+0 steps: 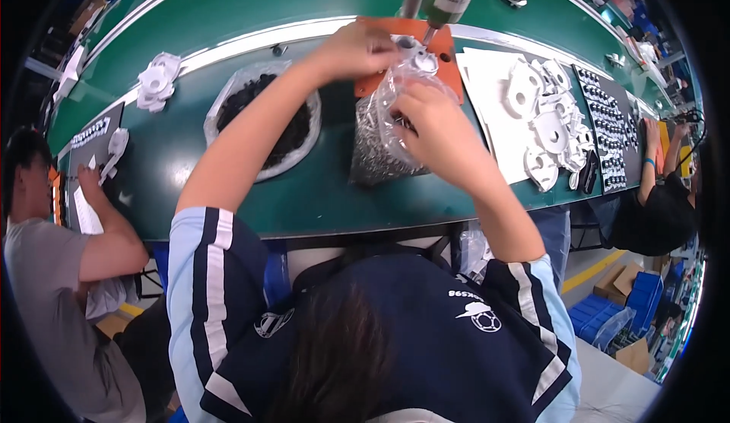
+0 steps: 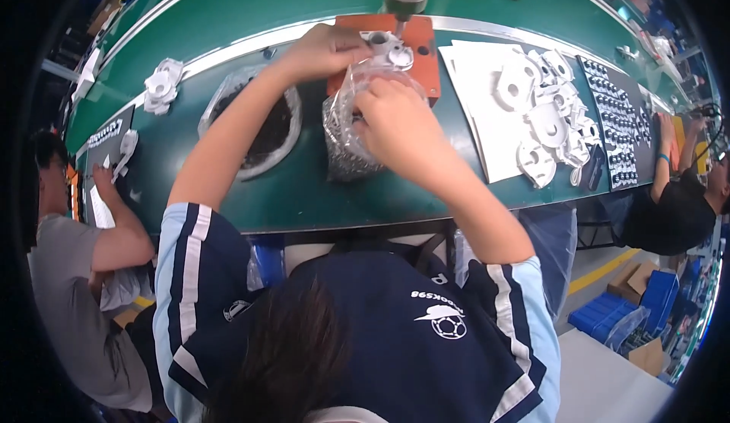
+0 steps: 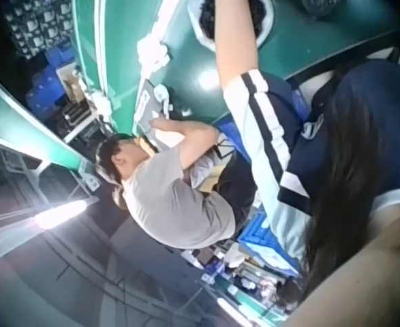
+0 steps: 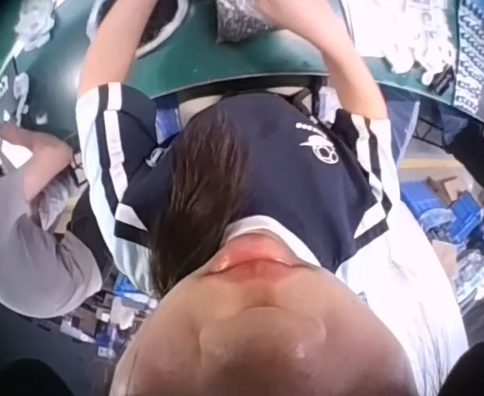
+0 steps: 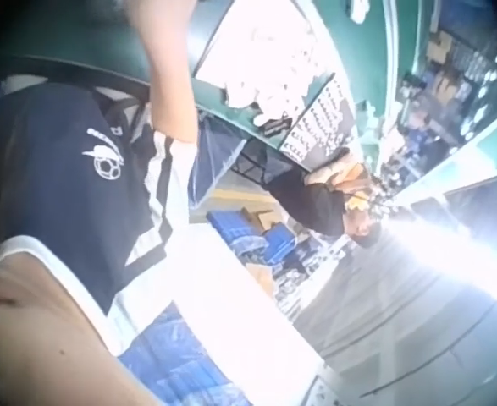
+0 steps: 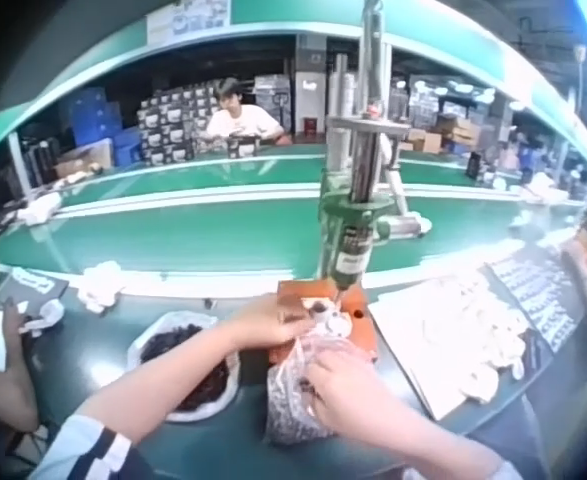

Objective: Assemble small mechanical parts using a manual press on a factory production line.

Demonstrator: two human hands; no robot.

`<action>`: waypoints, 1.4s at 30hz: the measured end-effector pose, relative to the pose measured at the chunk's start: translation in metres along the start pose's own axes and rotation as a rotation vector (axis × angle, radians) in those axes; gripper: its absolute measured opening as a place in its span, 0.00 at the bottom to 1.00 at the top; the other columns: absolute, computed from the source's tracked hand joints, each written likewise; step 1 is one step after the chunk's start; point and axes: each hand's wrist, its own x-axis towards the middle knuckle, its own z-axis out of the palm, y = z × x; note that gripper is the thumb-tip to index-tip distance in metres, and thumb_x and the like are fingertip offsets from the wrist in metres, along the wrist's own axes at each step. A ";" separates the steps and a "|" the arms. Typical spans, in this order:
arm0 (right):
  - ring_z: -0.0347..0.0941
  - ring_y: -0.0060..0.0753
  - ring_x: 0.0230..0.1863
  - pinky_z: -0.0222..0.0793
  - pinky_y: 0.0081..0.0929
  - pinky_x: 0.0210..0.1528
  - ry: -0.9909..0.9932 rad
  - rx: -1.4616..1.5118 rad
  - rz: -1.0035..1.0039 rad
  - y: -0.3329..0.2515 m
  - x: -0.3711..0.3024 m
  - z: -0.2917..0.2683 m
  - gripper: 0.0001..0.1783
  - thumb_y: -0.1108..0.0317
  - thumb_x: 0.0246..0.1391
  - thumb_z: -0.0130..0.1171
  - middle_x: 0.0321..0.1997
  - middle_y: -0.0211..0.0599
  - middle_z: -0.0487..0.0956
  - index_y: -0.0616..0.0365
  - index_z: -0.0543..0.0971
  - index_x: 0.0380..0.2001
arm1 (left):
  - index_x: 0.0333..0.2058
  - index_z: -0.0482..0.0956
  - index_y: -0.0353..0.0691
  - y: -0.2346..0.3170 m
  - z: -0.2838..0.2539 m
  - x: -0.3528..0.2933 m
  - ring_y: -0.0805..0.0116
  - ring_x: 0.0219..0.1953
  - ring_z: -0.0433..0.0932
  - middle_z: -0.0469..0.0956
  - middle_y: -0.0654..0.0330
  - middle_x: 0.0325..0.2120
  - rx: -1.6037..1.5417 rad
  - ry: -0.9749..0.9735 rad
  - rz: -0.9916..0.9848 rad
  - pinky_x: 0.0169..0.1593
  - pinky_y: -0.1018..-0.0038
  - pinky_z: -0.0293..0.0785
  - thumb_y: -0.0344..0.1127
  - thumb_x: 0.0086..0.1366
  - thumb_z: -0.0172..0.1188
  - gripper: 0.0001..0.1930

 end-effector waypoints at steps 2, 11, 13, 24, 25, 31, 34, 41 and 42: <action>0.68 0.50 0.40 0.62 0.41 0.44 -0.021 0.024 0.001 0.000 0.005 0.004 0.08 0.76 0.39 0.57 0.31 0.45 0.72 0.65 0.73 0.27 | 0.36 0.79 0.35 -0.006 -0.009 -0.011 0.68 0.37 0.76 0.79 0.57 0.33 -0.426 0.092 -0.029 0.42 0.74 0.70 0.42 0.58 0.55 0.16; 0.68 0.52 0.33 0.64 0.39 0.36 0.031 0.111 0.023 -0.001 0.002 0.010 0.07 0.78 0.40 0.56 0.28 0.46 0.71 0.66 0.70 0.25 | 0.34 0.76 0.36 -0.014 -0.047 -0.157 0.66 0.22 0.72 0.73 0.55 0.20 0.212 0.135 -0.455 0.29 0.69 0.67 0.37 0.54 0.57 0.12; 0.68 0.51 0.33 0.64 0.39 0.35 0.030 0.075 -0.005 -0.003 0.004 0.007 0.07 0.78 0.40 0.56 0.28 0.46 0.71 0.66 0.70 0.25 | 0.33 0.74 0.39 -0.017 -0.029 -0.176 0.62 0.23 0.71 0.71 0.56 0.19 0.361 0.184 -0.443 0.29 0.67 0.66 0.38 0.53 0.59 0.12; 0.70 0.48 0.36 0.65 0.32 0.39 0.132 0.272 0.024 0.006 -0.005 0.004 0.05 0.76 0.46 0.56 0.34 0.44 0.74 0.65 0.73 0.29 | 0.28 0.71 0.38 -0.019 -0.005 -0.151 0.53 0.28 0.74 0.75 0.53 0.23 0.319 0.181 -0.490 0.33 0.65 0.69 0.33 0.53 0.57 0.07; 0.70 0.48 0.36 0.65 0.32 0.39 0.139 0.263 0.033 0.008 -0.005 0.005 0.05 0.76 0.46 0.56 0.34 0.44 0.74 0.65 0.73 0.29 | 0.28 0.71 0.36 -0.018 -0.013 -0.150 0.61 0.24 0.74 0.73 0.55 0.19 0.178 0.191 -0.481 0.30 0.69 0.68 0.33 0.53 0.57 0.07; 0.70 0.22 0.31 0.66 0.20 0.35 0.188 0.626 0.142 0.014 -0.009 0.001 0.04 0.79 0.53 0.48 0.28 0.35 0.74 0.64 0.71 0.33 | 0.24 0.73 0.33 0.011 -0.071 -0.094 0.79 0.20 0.71 0.74 0.62 0.19 -0.517 0.236 -0.388 0.24 0.82 0.64 0.35 0.56 0.56 0.09; 0.67 0.18 0.29 0.64 0.17 0.33 0.296 0.985 0.297 0.013 -0.012 -0.008 0.02 0.78 0.53 0.50 0.28 0.29 0.73 0.62 0.71 0.31 | 0.27 0.75 0.34 0.007 -0.065 -0.028 0.79 0.19 0.64 0.69 0.66 0.17 -0.382 0.141 -0.300 0.24 0.83 0.61 0.35 0.57 0.56 0.09; 0.65 0.15 0.26 0.61 0.13 0.28 0.116 0.965 0.526 0.058 -0.050 -0.052 0.07 0.77 0.45 0.60 0.26 0.28 0.72 0.61 0.72 0.25 | 0.24 0.78 0.40 0.004 -0.030 0.076 0.79 0.16 0.59 0.63 0.68 0.13 -0.542 -0.218 -0.476 0.20 0.79 0.54 0.32 0.49 0.62 0.04; 0.66 0.17 0.23 0.62 0.15 0.26 0.123 0.971 0.558 0.066 -0.056 -0.052 0.07 0.77 0.44 0.61 0.25 0.29 0.73 0.63 0.73 0.27 | 0.24 0.78 0.40 0.003 -0.025 0.082 0.79 0.16 0.59 0.63 0.68 0.13 -0.544 -0.221 -0.469 0.20 0.79 0.54 0.32 0.49 0.62 0.04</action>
